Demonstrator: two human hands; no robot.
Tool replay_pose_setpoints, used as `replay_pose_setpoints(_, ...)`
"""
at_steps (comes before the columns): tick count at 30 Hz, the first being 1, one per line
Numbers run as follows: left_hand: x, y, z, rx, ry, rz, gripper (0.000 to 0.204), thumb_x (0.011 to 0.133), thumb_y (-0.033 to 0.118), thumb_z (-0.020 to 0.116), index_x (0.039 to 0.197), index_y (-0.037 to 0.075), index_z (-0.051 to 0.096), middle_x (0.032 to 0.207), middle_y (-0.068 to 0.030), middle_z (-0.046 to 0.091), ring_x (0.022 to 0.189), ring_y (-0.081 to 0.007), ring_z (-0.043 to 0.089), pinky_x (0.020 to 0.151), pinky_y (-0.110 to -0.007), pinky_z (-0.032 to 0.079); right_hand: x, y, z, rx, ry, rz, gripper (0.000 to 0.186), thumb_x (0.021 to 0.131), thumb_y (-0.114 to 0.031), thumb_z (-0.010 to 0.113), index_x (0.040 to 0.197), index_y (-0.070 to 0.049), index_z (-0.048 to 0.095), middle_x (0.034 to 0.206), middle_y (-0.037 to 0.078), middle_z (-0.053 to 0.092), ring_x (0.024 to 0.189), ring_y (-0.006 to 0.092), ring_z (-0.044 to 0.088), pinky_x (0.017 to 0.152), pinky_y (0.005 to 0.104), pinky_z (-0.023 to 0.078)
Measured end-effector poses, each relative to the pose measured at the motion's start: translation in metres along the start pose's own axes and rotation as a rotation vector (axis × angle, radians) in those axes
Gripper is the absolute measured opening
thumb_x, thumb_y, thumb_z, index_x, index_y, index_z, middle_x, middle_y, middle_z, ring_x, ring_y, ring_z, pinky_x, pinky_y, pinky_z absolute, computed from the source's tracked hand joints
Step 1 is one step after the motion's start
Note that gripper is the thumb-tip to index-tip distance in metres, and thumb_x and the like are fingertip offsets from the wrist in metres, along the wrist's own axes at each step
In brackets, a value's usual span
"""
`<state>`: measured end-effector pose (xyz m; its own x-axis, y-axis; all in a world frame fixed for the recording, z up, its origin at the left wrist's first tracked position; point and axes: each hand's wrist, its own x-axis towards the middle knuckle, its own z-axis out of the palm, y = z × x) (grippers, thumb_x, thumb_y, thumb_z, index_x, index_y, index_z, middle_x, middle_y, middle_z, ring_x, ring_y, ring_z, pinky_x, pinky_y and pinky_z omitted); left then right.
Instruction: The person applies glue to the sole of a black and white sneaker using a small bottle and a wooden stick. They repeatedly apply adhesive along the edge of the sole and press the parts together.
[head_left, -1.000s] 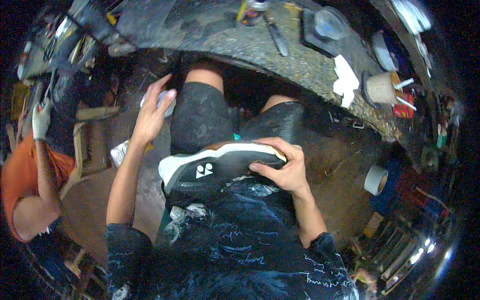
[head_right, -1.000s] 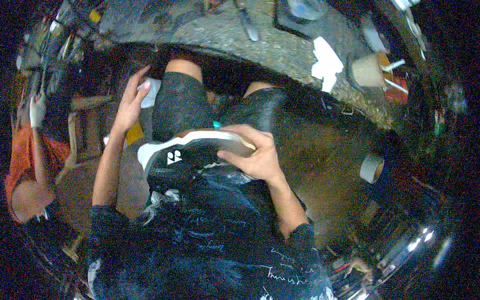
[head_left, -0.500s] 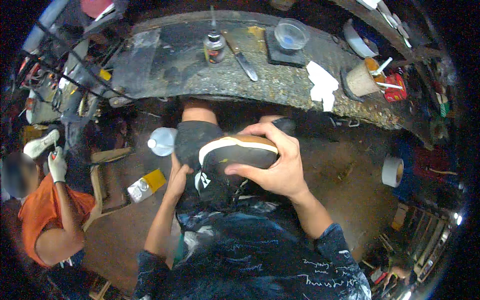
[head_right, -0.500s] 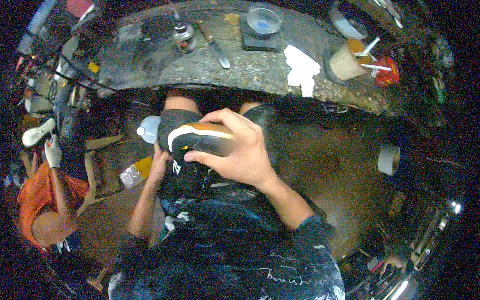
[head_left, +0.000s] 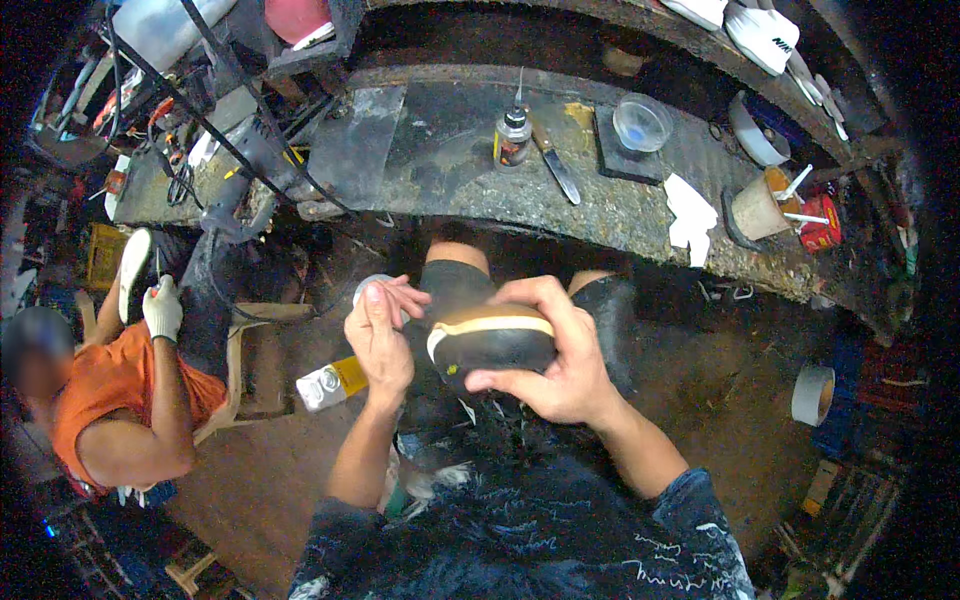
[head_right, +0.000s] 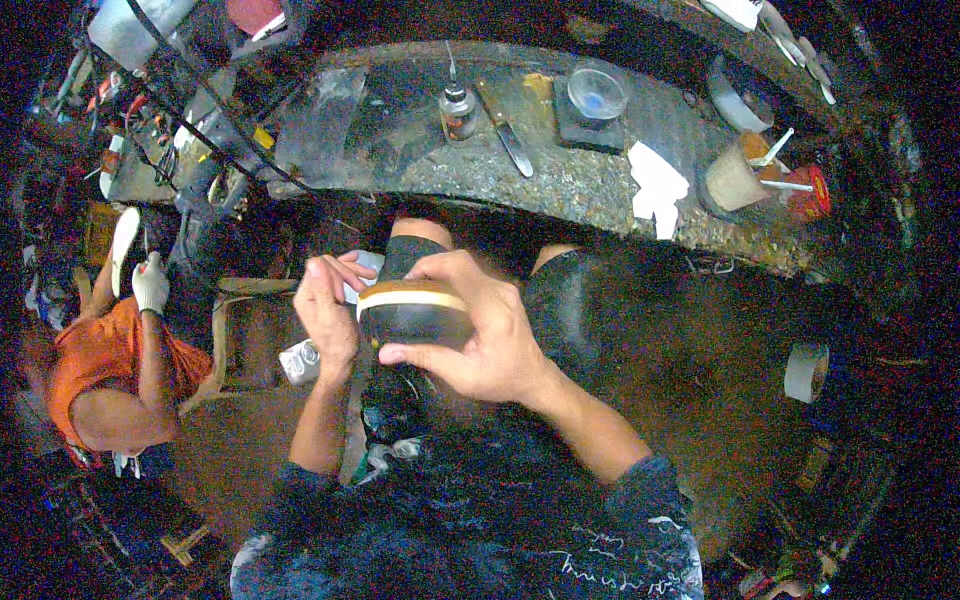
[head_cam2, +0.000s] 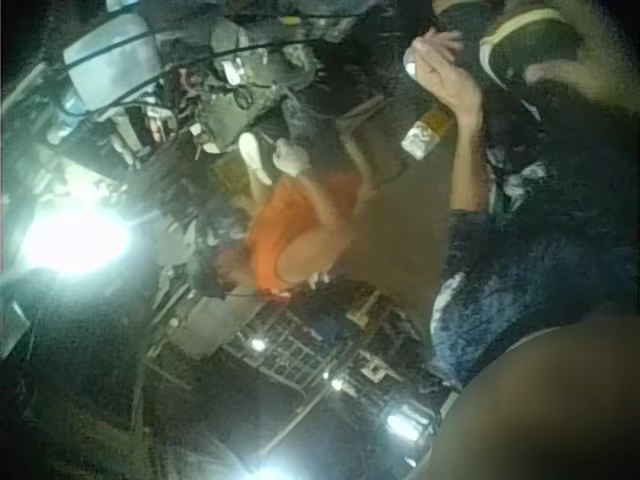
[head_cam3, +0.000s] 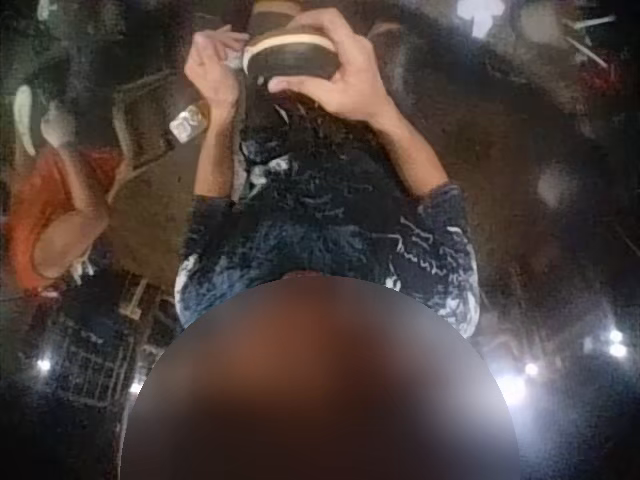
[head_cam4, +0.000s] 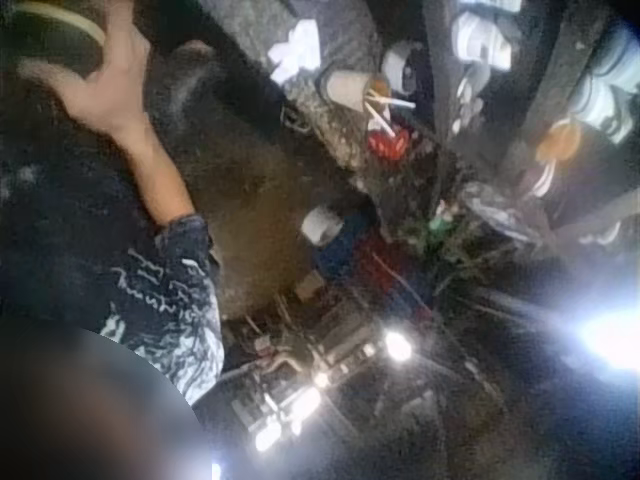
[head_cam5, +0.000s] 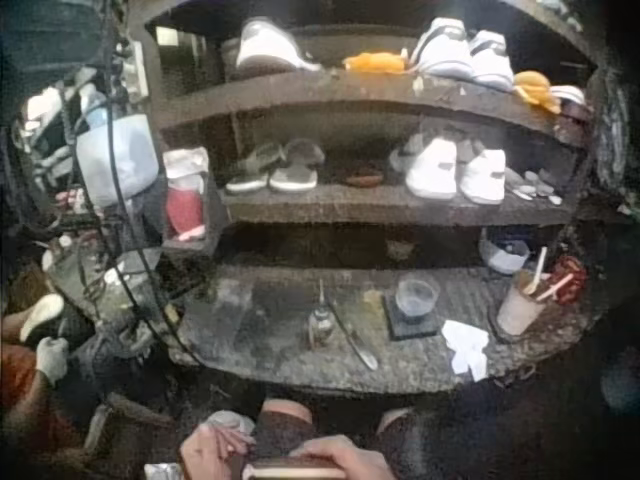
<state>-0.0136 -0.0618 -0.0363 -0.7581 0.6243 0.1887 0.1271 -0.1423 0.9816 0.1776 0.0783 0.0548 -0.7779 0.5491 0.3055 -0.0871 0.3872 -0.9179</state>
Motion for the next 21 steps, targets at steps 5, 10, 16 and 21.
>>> replay_pose_setpoints(5, 0.013, 0.085, 0.023, 0.033, -0.399, -0.062, 0.054, 0.115, 0.045, 0.053, 0.133, -0.004, 0.067, 0.127, -0.0169, 0.073, 0.119, -0.027, 0.071, 0.107, -0.041, 0.053, -0.001, 0.019, 0.01, 0.186, -0.001, 0.283, 0.076, 0.083, -0.024, 0.1, 0.138, -0.003, 0.052, 0.123, 0.009, 0.069, 0.116, 0.0196, 0.069, 0.103, 0.0355, 0.055)
replay_pose_setpoints(10, 0.048, 0.084, 0.033, 0.154, -0.664, -0.035, 0.039, 0.114, 0.028, 0.06, 0.135, -0.001, 0.074, 0.132, -0.0164, 0.074, 0.124, -0.0282, 0.07, 0.11, -0.041, 0.051, 0.005, 0.036, 0.01, -0.033, -0.014, 0.269, 0.085, 0.085, -0.035, 0.097, 0.142, -0.004, 0.042, 0.126, 0.017, 0.067, 0.12, 0.0337, 0.069, 0.102, 0.0442, 0.056)
replay_pose_setpoints(16, 0.043, 0.084, 0.031, 0.23, -0.666, -0.085, 0.048, 0.115, 0.04, 0.055, 0.13, 0.0, 0.078, 0.122, -0.0142, 0.078, 0.116, -0.0271, 0.072, 0.106, -0.04, 0.052, -0.009, 0.041, 0.004, -0.072, -0.057, 0.131, 0.098, 0.086, -0.048, 0.094, 0.149, -0.004, 0.035, 0.136, 0.025, 0.07, 0.13, 0.0447, 0.069, 0.11, 0.0518, 0.055)
replay_pose_setpoints(21, 0.041, 0.1, 0.025, 0.343, -0.671, 0.004, 0.034, 0.114, 0.026, 0.058, 0.126, 0.001, 0.078, 0.116, -0.0153, 0.078, 0.111, -0.0313, 0.075, 0.1, -0.04, 0.055, -0.025, 0.033, -0.003, 0.137, -0.109, 0.23, 0.086, 0.09, -0.041, 0.091, 0.153, -0.003, 0.046, 0.138, 0.023, 0.068, 0.131, 0.0398, 0.068, 0.11, 0.0485, 0.053)
